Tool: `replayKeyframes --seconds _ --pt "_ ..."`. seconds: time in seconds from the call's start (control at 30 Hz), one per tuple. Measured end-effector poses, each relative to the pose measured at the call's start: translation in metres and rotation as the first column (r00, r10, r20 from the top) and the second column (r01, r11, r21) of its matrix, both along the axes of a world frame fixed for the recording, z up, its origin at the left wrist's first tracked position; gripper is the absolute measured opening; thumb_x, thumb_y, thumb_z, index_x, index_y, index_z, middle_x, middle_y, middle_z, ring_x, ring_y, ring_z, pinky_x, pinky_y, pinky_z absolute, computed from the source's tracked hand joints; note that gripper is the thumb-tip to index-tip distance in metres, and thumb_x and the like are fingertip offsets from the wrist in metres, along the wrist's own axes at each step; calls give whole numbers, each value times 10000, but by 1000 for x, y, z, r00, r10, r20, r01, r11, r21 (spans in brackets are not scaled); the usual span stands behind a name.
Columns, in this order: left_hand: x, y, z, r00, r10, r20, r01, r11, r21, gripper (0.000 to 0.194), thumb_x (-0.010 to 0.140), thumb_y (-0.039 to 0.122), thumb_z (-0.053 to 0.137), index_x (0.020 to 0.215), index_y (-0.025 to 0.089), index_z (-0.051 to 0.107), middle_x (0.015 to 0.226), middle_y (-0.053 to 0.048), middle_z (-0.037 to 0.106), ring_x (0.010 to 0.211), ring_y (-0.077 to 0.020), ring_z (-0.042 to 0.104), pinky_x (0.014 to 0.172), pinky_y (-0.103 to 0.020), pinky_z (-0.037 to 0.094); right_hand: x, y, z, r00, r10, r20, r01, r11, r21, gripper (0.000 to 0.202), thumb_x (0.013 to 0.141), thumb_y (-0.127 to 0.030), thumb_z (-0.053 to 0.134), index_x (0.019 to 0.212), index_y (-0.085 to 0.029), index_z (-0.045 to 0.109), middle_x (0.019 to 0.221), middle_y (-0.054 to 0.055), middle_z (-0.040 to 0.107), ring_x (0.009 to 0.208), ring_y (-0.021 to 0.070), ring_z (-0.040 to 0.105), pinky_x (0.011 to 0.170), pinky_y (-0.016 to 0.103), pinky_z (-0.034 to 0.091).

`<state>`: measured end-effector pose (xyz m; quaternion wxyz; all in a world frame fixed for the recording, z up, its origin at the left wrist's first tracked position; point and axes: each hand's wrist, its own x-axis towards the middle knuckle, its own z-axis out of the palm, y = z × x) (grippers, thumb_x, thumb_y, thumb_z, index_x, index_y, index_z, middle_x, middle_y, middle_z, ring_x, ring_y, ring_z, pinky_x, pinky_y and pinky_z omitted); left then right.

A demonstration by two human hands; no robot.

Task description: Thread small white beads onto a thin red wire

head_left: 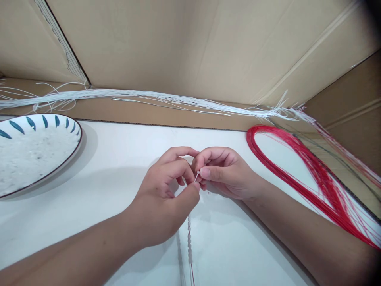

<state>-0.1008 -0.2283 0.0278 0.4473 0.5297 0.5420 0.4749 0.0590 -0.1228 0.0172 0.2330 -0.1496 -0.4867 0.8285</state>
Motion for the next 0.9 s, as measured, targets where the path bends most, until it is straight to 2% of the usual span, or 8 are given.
replayKeyframes --seconds 0.17,0.37,0.5,0.6,0.7,0.77,0.9 --pt "1 1 -2 1000 0 -3 0 1000 9 197 863 205 632 668 217 606 1315 -11 607 923 -191 662 935 -453 576 0 0 0 999 -12 36 12 1000 9 158 793 -230 883 781 -138 756 672 22 728 573 89 637 536 196 507" --pt "0 2 -3 998 21 -65 -19 999 32 222 885 228 645 667 214 607 1264 -12 620 955 -186 675 919 -416 570 3 3 -4 995 -15 103 2 993 122 134 763 -182 892 797 -140 769 673 13 717 572 81 617 537 184 504" --pt "-1 1 -4 996 23 -83 -17 998 63 228 924 267 646 701 224 632 1265 -10 626 981 -184 690 903 -391 574 4 5 -4 993 -15 120 1 993 117 159 734 -187 907 793 -142 766 664 10 708 564 89 609 528 200 507" --pt "-2 1 -5 996 42 -83 -39 998 41 234 943 327 650 725 242 667 1276 -11 644 1027 -201 695 842 -351 587 3 7 -4 996 -9 92 1 996 90 192 730 -232 915 804 -143 761 672 10 706 573 95 615 548 216 521" --pt "-2 2 -4 993 68 -100 -66 998 19 262 927 374 670 696 252 689 1257 -25 671 1138 -236 668 807 -316 587 1 7 -6 999 -12 53 8 997 75 227 780 -323 883 814 -137 756 678 18 703 586 100 619 569 226 526" --pt "0 3 -2 989 97 -108 -96 995 9 276 907 379 684 665 247 683 1261 -31 669 1129 -239 663 805 -312 585 0 7 -7 998 -31 60 26 996 90 252 789 -357 873 808 -139 746 676 17 700 586 98 614 568 221 519" --pt "1 2 4 984 143 -108 -151 986 -66 291 883 390 708 641 233 672 1296 -31 626 1067 -224 666 822 -315 571 -4 4 -3 988 -88 127 68 986 155 279 698 -324 929 765 -150 720 638 -14 661 555 83 561 514 195 464"
